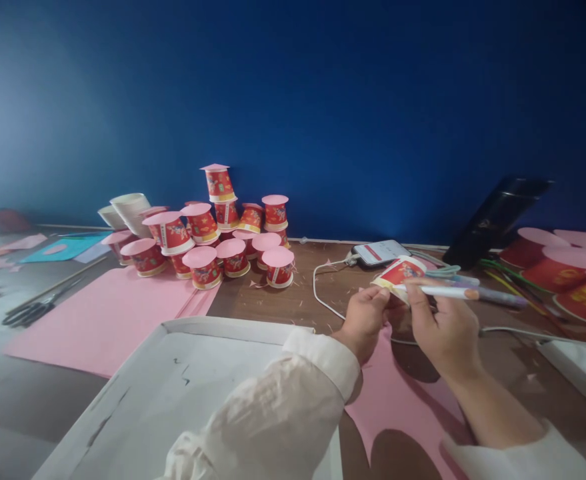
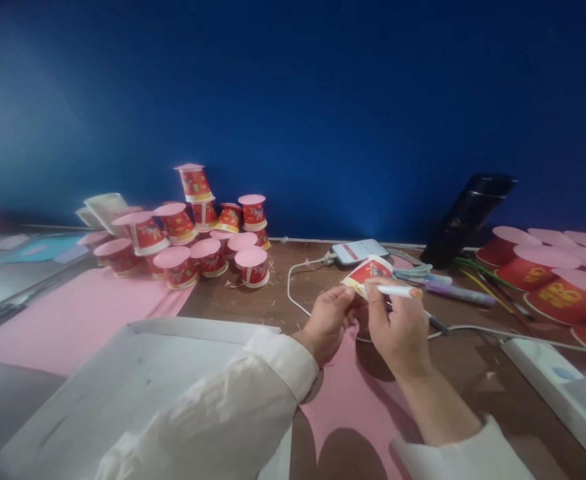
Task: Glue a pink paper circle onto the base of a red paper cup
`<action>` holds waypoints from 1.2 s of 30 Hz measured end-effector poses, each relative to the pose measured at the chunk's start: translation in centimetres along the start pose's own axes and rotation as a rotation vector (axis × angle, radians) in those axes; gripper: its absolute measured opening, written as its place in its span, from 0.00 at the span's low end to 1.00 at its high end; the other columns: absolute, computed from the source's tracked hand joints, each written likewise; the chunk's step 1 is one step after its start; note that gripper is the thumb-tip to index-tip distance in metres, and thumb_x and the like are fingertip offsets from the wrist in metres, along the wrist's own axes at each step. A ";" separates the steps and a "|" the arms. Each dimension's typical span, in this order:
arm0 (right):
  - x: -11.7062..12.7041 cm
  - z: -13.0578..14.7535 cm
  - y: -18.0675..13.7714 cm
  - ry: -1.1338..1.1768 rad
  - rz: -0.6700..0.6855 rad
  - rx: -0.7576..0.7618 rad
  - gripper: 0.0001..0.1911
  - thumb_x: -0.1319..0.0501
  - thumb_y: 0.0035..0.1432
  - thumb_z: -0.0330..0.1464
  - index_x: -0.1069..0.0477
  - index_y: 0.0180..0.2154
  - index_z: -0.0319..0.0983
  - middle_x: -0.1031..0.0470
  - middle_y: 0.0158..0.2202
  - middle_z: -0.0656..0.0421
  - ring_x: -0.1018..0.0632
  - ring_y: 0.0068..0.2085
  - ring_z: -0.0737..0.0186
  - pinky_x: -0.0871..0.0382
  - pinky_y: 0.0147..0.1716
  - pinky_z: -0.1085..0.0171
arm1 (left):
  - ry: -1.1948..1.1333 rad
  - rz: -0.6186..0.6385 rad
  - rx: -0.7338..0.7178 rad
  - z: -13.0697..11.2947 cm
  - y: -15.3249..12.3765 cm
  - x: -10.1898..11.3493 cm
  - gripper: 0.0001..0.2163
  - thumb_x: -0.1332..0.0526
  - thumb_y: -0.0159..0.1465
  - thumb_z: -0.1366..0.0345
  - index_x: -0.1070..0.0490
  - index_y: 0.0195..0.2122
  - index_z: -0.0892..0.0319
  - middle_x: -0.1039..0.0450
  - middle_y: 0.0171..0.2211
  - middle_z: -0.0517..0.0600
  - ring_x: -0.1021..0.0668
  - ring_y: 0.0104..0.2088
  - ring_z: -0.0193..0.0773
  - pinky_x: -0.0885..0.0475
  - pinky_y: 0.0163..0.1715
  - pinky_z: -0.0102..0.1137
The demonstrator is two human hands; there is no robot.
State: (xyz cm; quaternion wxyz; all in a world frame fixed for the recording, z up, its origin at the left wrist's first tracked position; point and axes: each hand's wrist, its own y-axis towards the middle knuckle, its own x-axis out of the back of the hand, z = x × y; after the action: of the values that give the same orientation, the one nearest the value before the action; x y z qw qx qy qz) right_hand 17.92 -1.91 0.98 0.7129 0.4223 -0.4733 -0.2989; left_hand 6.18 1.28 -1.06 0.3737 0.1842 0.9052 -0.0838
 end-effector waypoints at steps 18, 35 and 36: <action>-0.4 -0.6 -0.6 -0.082 -0.037 -0.028 0.17 0.43 0.71 0.42 0.22 0.40 0.38 0.16 0.36 0.49 0.18 0.38 0.51 0.26 0.40 0.57 | -0.003 0.004 0.029 -0.2 0.1 0.2 0.20 0.24 0.52 0.50 0.25 0.29 0.63 0.27 0.29 0.50 0.24 0.31 0.34 0.30 0.37 0.32; -0.2 -0.4 -0.6 -0.089 -0.019 -0.093 0.19 0.44 0.71 0.45 0.23 0.39 0.39 0.17 0.36 0.47 0.19 0.37 0.51 0.27 0.40 0.55 | -0.070 -0.027 0.026 -0.4 0.1 0.0 0.21 0.22 0.49 0.50 0.25 0.29 0.63 0.26 0.30 0.51 0.24 0.33 0.36 0.27 0.45 0.37; -0.1 -0.4 -0.5 -0.083 -0.004 -0.082 0.19 0.44 0.71 0.44 0.22 0.39 0.39 0.17 0.37 0.47 0.19 0.37 0.51 0.28 0.40 0.55 | -0.069 -0.029 0.028 -0.4 0.1 0.0 0.21 0.22 0.49 0.50 0.25 0.28 0.63 0.26 0.30 0.51 0.24 0.33 0.36 0.27 0.45 0.36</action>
State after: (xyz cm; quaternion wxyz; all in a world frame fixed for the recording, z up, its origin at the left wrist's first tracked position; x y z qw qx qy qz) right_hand 18.22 -1.93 0.37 0.7088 0.3810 -0.4890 -0.3366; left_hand 5.93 1.49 -0.79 0.4009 0.1730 0.8931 -0.1081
